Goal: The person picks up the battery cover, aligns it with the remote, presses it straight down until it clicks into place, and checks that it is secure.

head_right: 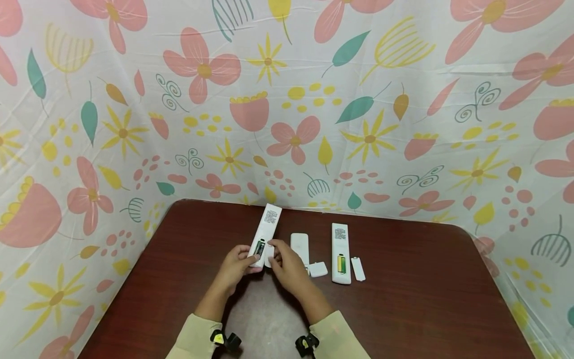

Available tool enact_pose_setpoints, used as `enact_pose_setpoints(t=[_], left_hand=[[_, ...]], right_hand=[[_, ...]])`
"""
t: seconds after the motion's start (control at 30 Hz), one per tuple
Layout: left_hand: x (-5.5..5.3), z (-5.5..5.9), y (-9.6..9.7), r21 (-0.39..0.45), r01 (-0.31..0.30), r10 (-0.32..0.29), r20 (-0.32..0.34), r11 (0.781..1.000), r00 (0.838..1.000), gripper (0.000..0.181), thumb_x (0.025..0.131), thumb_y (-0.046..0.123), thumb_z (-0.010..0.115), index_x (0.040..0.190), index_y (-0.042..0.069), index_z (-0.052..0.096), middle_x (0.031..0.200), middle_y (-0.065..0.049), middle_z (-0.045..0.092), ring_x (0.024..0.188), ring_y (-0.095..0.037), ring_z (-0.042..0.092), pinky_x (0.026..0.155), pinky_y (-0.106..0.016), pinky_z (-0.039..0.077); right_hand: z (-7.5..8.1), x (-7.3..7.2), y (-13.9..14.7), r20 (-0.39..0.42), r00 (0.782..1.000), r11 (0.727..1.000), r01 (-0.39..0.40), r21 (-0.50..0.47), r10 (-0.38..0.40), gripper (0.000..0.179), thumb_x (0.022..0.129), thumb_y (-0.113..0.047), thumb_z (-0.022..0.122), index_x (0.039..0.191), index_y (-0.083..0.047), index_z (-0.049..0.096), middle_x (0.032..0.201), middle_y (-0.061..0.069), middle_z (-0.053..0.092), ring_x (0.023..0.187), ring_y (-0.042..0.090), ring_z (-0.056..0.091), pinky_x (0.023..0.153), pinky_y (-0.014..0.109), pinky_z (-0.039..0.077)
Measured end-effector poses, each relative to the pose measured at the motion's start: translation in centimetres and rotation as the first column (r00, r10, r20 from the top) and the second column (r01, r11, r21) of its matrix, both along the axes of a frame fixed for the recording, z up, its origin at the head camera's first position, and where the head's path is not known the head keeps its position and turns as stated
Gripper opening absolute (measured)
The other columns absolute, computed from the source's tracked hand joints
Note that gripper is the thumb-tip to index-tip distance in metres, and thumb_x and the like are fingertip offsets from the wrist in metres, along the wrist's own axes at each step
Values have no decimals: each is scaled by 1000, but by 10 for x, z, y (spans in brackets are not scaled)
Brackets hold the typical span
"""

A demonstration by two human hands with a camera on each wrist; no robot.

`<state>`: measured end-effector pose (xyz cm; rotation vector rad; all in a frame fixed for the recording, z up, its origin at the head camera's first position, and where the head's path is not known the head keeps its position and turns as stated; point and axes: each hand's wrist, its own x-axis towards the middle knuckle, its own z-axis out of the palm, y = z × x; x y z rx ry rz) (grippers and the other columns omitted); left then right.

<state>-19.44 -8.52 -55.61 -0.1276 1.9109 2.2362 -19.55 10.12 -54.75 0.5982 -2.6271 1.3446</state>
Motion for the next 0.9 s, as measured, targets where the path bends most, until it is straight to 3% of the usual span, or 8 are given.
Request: enact_pose_setpoints(t=[0.57, 0.8, 0.9], left_hand=[[5, -2, 12, 131, 53, -53, -2, 990, 999, 43, 95, -3, 61, 131, -12, 39, 120, -28, 63, 89, -18, 70, 80, -32, 62], [7, 2, 13, 151, 80, -80, -11, 985, 997, 45, 96, -4, 59, 134, -13, 37, 127, -34, 59, 95, -19, 69, 84, -32, 62], [8, 4, 14, 158, 86, -85, -13, 984, 996, 45, 96, -4, 58, 135, -13, 37, 130, -35, 57, 95, -19, 70, 85, -32, 61]], right_hand=[[3, -1, 11, 14, 998, 981, 65, -181, -64, 39, 97, -4, 63, 135, -11, 58, 96, 3, 63, 81, 9, 61, 75, 26, 56], [44, 16, 7, 21, 998, 969, 64, -240, -61, 37, 96, 6, 60, 133, 6, 56, 96, 19, 61, 82, 26, 65, 76, 32, 57], [47, 16, 7, 27, 998, 964, 67, -255, -63, 37, 96, 6, 60, 132, 7, 56, 96, 20, 62, 82, 26, 65, 75, 31, 57]])
